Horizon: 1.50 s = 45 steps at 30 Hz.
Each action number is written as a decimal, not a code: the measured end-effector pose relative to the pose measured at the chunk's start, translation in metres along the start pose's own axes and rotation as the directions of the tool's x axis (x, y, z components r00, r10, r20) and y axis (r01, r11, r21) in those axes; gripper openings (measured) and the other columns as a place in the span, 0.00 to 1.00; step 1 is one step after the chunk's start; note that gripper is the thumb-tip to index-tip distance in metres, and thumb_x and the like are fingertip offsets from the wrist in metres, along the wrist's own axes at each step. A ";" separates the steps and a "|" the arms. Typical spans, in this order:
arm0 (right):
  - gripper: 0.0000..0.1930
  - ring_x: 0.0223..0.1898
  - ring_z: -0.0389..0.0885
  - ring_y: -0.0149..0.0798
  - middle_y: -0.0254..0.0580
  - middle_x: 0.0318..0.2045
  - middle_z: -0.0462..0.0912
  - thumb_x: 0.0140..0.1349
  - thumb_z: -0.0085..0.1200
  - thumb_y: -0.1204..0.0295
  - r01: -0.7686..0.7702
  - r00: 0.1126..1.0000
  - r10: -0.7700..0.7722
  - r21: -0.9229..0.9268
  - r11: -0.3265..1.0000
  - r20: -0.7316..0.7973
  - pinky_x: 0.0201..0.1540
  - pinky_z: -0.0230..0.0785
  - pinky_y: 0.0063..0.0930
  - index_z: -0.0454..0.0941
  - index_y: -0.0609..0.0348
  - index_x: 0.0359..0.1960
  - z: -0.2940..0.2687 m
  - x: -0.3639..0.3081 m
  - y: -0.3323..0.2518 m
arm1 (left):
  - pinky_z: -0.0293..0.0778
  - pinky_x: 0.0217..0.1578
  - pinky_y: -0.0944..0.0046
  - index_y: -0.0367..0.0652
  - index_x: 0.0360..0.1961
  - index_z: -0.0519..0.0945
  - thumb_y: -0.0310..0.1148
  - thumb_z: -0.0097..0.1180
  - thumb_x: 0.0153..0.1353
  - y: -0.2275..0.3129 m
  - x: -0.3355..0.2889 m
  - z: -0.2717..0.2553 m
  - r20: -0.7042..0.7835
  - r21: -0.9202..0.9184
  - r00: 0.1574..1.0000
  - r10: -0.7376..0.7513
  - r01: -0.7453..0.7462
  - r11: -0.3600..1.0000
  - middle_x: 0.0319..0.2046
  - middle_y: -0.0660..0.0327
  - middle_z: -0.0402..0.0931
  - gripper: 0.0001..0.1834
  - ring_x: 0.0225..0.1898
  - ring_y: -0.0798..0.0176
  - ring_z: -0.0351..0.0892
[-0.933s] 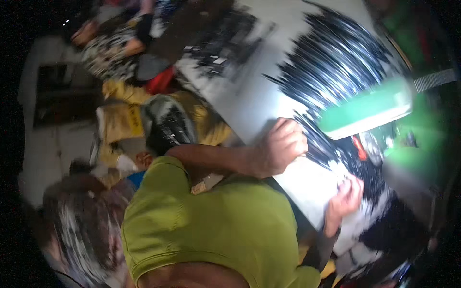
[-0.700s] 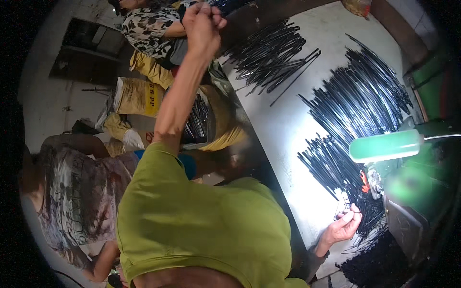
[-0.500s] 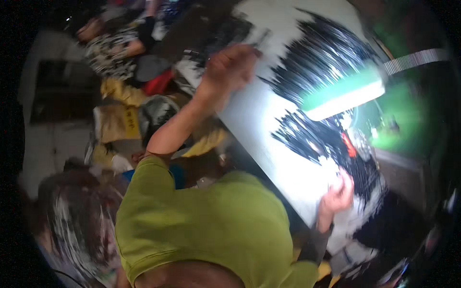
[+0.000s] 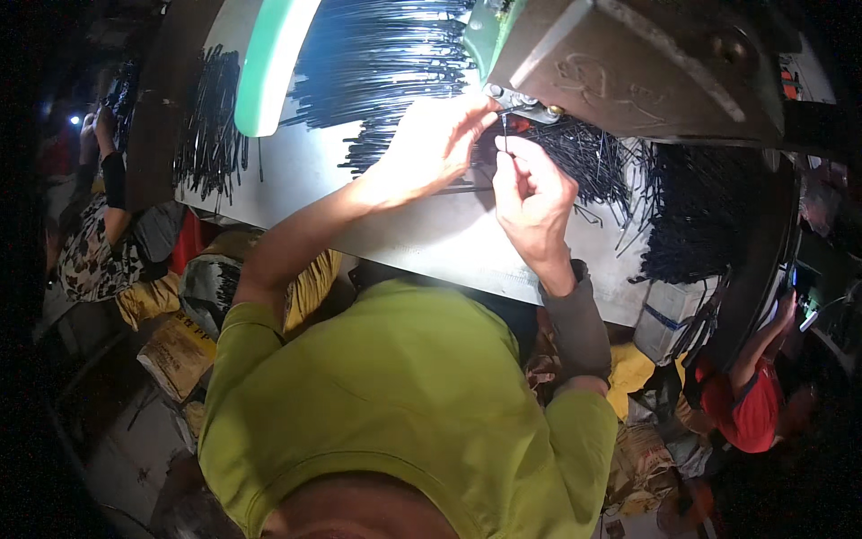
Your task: The person picks up plastic strips, inserts them into a machine to fasten components onto their ends, and places the assembled strips onto the table.
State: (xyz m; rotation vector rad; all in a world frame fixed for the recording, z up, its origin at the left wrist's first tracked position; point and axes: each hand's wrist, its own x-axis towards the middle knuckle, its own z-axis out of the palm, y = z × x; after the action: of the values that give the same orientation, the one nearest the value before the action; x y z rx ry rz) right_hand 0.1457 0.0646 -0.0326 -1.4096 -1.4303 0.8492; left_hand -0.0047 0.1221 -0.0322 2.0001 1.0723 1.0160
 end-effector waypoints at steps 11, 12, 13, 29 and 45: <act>0.07 0.17 0.62 0.14 0.24 0.17 0.71 0.58 0.51 0.81 -0.074 0.997 0.076 0.085 0.994 -0.020 0.18 0.55 0.12 0.78 0.66 0.38 0.002 0.003 0.005 | 0.73 0.24 0.62 0.36 0.42 0.75 0.21 0.52 0.54 -0.004 -0.002 0.000 -0.041 0.062 0.990 0.138 -0.135 0.989 0.25 0.50 0.76 0.13 0.22 0.52 0.77; 0.07 0.17 0.62 0.14 0.24 0.17 0.71 0.59 0.51 0.80 -0.103 0.994 0.104 0.093 0.990 -0.012 0.18 0.55 0.12 0.77 0.66 0.38 0.001 0.004 0.007 | 0.73 0.24 0.62 0.36 0.42 0.75 0.21 0.52 0.54 -0.004 -0.001 0.001 -0.042 0.059 0.990 0.137 -0.135 0.989 0.25 0.50 0.76 0.13 0.22 0.52 0.77; 0.07 0.17 0.61 0.14 0.24 0.18 0.71 0.60 0.51 0.79 -0.131 0.991 0.132 0.100 0.986 -0.003 0.19 0.55 0.12 0.77 0.66 0.38 -0.001 0.004 0.008 | 0.72 0.24 0.61 0.36 0.42 0.75 0.21 0.52 0.53 -0.004 -0.001 0.002 -0.039 0.084 0.987 0.158 -0.155 0.984 0.24 0.51 0.75 0.13 0.22 0.52 0.77; 0.07 0.16 0.65 0.17 0.26 0.17 0.71 0.63 0.49 0.76 -0.184 0.981 0.196 0.305 0.934 -0.008 0.17 0.57 0.13 0.77 0.65 0.37 -0.003 0.023 0.006 | 0.72 0.24 0.60 0.35 0.37 0.74 0.22 0.53 0.51 -0.003 0.015 0.007 -0.047 0.260 0.971 0.235 -0.215 0.941 0.25 0.53 0.74 0.10 0.24 0.53 0.76; 0.11 0.13 0.61 0.19 0.27 0.13 0.68 0.66 0.45 0.69 -0.405 0.913 0.389 0.376 0.833 0.122 0.15 0.54 0.14 0.77 0.63 0.34 -0.003 0.029 -0.011 | 0.69 0.19 0.61 0.26 0.44 0.67 0.23 0.50 0.50 0.016 0.001 -0.005 0.142 0.300 0.972 0.185 -0.221 0.928 0.26 0.49 0.71 0.19 0.20 0.54 0.73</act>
State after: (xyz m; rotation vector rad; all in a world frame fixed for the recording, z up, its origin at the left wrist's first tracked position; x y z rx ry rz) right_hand 0.1477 0.0918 -0.0173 -1.3928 -0.9240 1.3573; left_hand -0.0031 0.1166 -0.0165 2.4384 1.0330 0.8637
